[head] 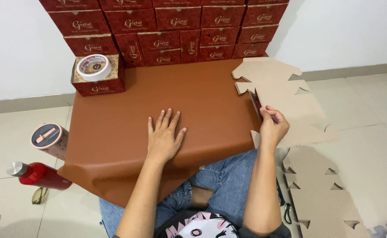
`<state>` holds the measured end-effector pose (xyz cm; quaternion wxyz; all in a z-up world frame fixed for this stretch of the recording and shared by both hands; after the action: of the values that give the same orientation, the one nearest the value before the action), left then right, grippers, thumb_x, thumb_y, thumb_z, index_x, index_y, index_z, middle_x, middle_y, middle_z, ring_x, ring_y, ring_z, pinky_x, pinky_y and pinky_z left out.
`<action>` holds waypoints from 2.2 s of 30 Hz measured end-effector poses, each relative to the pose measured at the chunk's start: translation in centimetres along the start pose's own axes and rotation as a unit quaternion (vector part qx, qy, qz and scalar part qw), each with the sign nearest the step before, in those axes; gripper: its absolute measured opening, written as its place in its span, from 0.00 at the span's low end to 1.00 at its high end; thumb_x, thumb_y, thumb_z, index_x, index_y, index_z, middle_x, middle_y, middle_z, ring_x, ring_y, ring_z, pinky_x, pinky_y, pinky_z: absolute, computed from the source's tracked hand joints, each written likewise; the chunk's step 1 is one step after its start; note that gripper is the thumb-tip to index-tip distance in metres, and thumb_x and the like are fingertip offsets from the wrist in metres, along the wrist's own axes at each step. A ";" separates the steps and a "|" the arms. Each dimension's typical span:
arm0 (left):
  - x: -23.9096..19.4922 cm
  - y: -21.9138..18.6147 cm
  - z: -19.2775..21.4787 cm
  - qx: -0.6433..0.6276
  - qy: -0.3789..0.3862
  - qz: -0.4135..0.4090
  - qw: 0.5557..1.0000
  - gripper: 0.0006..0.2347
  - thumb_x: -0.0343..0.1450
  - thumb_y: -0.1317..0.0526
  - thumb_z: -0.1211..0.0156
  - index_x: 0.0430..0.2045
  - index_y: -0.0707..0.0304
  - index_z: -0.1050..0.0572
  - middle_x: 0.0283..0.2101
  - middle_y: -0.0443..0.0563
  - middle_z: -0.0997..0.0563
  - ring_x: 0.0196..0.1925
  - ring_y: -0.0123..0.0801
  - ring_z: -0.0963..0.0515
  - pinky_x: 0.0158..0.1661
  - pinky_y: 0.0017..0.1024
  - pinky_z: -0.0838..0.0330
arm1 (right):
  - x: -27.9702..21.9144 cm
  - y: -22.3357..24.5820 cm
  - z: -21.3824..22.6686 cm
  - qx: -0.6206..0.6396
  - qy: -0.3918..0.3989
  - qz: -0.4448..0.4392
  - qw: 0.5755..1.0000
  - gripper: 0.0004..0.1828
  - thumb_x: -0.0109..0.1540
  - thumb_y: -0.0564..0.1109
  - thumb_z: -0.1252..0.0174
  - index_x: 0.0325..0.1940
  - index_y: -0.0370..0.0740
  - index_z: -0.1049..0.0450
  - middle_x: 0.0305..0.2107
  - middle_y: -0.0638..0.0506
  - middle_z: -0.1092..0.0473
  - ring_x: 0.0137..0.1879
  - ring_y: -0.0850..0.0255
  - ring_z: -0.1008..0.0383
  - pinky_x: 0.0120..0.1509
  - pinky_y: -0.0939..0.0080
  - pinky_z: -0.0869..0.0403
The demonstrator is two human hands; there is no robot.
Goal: Assembling a cardboard box by folding a flat template along pre-scored lines.
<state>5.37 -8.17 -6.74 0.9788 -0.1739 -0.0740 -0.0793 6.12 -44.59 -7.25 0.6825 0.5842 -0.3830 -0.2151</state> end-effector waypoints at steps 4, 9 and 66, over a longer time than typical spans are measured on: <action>0.0 -0.1 0.2 -0.002 -0.002 -0.001 1.000 0.25 0.76 0.43 0.57 0.68 0.48 0.37 0.72 0.54 0.39 0.77 0.43 0.47 0.71 0.57 0.66 | 0.0 0.7 0.1 0.047 0.003 -0.034 0.998 0.02 0.55 0.39 0.36 0.27 0.44 0.21 0.39 0.48 0.21 0.46 0.62 0.24 0.53 0.61 0.27; 0.0 0.0 0.1 -0.008 -0.002 -0.004 1.000 0.24 0.76 0.44 0.56 0.67 0.48 0.37 0.72 0.54 0.39 0.76 0.43 0.46 0.70 0.58 0.66 | -0.4 2.6 2.7 -0.054 -0.143 0.134 0.979 0.04 0.64 0.40 0.35 0.39 0.41 0.24 0.34 0.43 0.24 0.43 0.49 0.22 0.49 0.56 0.27; -7.3 6.2 7.5 -0.052 -0.173 0.131 0.975 0.14 0.61 0.51 0.29 0.25 0.59 0.24 0.55 0.55 0.25 0.69 0.45 0.34 0.70 0.64 0.63 | -17.0 8.1 -11.4 -0.325 0.430 0.384 0.750 0.28 0.69 0.49 0.60 0.71 0.33 0.40 0.70 0.42 0.42 0.77 0.56 0.46 0.80 0.49 0.51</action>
<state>-1.50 1.10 -3.10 0.9427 -0.2436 -0.2142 0.0773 3.22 -22.97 -4.36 0.9487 0.1619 -0.1485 0.2273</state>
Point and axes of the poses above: each hand's wrist, its own x-axis towards the middle knuckle, its own z-axis out of the back of the hand, y = z × x, the point moved 9 cm from there along x, towards the middle knuckle
